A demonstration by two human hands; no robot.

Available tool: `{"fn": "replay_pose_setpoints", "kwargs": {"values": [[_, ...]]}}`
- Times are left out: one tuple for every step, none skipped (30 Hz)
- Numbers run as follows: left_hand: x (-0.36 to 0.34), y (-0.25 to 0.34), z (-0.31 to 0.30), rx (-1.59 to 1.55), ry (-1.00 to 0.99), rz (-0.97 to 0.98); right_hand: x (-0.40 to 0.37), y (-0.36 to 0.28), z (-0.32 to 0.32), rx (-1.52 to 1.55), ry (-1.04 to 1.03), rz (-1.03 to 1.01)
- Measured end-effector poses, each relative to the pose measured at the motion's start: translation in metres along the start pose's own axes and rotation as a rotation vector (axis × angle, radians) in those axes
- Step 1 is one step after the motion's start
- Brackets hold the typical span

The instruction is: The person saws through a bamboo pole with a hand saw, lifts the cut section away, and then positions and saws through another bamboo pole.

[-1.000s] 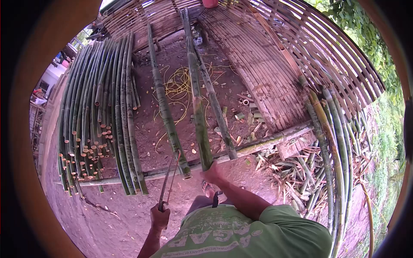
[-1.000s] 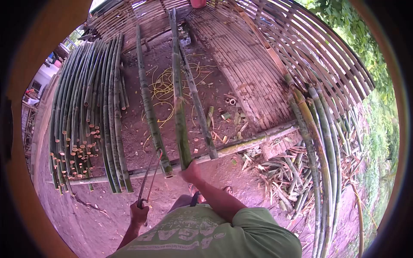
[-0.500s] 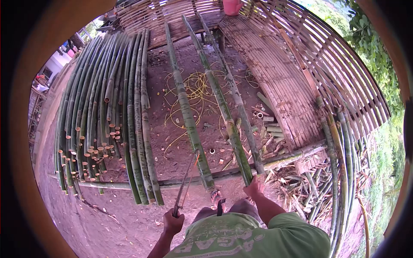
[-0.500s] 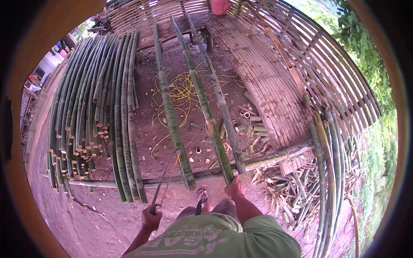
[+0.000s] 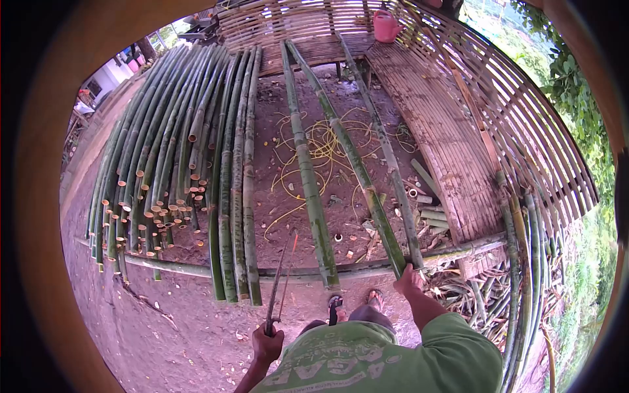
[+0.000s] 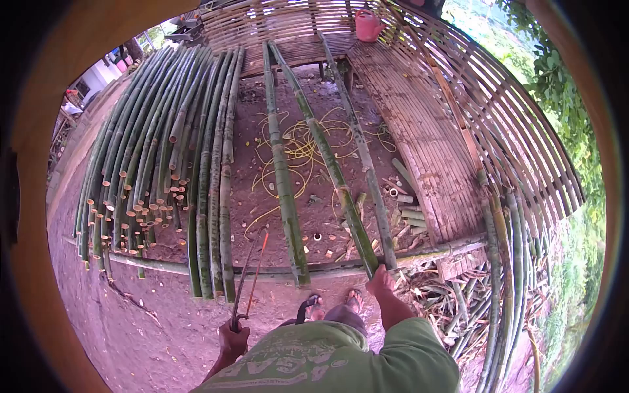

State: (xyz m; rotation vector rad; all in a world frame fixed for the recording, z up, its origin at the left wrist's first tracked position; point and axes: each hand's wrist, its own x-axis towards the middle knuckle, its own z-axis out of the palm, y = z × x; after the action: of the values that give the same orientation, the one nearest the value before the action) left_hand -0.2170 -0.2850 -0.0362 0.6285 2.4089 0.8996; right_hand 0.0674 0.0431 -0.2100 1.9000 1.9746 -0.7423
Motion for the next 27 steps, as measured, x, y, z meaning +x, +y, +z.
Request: {"fn": "replay_pose_setpoints", "kwargs": {"values": [[-0.004,0.0,-0.001,-0.006,0.006,-0.012,-0.001,-0.003,0.002,0.011,-0.003,-0.028],[-0.006,0.0,-0.001,0.0,0.009,-0.026,-0.003,-0.005,0.005,0.021,-0.009,-0.053],[-0.007,0.004,-0.001,-0.027,0.01,-0.036,-0.004,-0.005,0.008,0.029,-0.013,-0.076],[-0.008,0.01,-0.002,-0.054,0.007,-0.049,0.008,-0.007,0.039,0.073,-0.03,-0.128],[-0.01,0.013,-0.003,-0.076,0.002,-0.064,0.018,-0.01,0.074,0.12,-0.053,-0.178],[-0.012,0.008,-0.005,-0.065,-0.004,-0.086,-0.002,-0.033,0.098,0.143,-0.131,-0.244],[-0.007,0.003,-0.002,-0.062,0.001,-0.097,-0.019,-0.069,0.109,0.169,-0.194,-0.319],[-0.004,0.001,-0.003,-0.059,0.009,-0.109,-0.034,-0.09,0.105,0.259,-0.215,-0.298],[-0.004,0.002,-0.006,-0.064,0.014,-0.095,-0.045,-0.103,0.099,0.349,-0.234,-0.281],[-0.005,0.006,-0.01,-0.071,0.021,-0.079,-0.038,-0.106,0.117,0.381,-0.214,-0.304],[-0.005,0.009,-0.014,-0.078,0.029,-0.064,-0.029,-0.11,0.143,0.412,-0.195,-0.326],[-0.005,0.009,-0.017,-0.061,0.045,-0.062,-0.027,-0.116,0.151,0.443,-0.176,-0.348],[-0.007,0.007,-0.021,-0.041,0.057,-0.062,-0.026,-0.121,0.16,0.399,-0.263,-0.338],[-0.009,0.005,-0.024,-0.022,0.068,-0.062,-0.026,-0.13,0.171,0.355,-0.348,-0.326],[-0.009,0.002,-0.025,-0.015,0.079,-0.058,-0.028,-0.142,0.175,0.309,-0.427,-0.315],[-0.011,-0.001,-0.025,-0.009,0.09,-0.057,-0.044,-0.157,0.167,0.259,-0.426,-0.399],[-0.013,-0.001,-0.026,-0.001,0.099,-0.059,-0.061,-0.173,0.157,0.211,-0.421,-0.482],[-0.015,0.0,-0.028,0.034,0.088,-0.058,-0.073,-0.189,0.151,0.148,-0.463,-0.55],[-0.015,0.001,-0.03,0.045,0.079,-0.064,-0.077,-0.202,0.162,0.138,-0.514,-0.613],[-0.014,0.004,-0.032,0.057,0.07,-0.065,-0.078,-0.217,0.171,0.131,-0.562,-0.678],[-0.011,0.007,-0.034,0.069,0.06,-0.065,-0.079,-0.226,0.178,0.126,-0.609,-0.742],[-0.009,0.01,-0.035,0.075,0.051,-0.063,-0.08,-0.233,0.171,0.059,-0.633,-0.79],[-0.007,0.014,-0.035,0.08,0.04,-0.058,-0.078,-0.24,0.163,-0.008,-0.655,-0.835],[-0.004,0.017,-0.035,0.084,0.025,-0.051,-0.077,-0.244,0.155,-0.074,-0.673,-0.876],[0.0,0.016,-0.034,0.088,-0.005,-0.043,-0.072,-0.24,0.161,-0.08,-0.636,-0.891],[0.006,0.013,-0.029,0.087,-0.039,-0.035,-0.061,-0.231,0.169,-0.091,-0.598,-0.902],[0.012,0.009,-0.023,0.082,-0.076,-0.027,-0.054,-0.217,0.167,-0.106,-0.559,-0.908]]}}
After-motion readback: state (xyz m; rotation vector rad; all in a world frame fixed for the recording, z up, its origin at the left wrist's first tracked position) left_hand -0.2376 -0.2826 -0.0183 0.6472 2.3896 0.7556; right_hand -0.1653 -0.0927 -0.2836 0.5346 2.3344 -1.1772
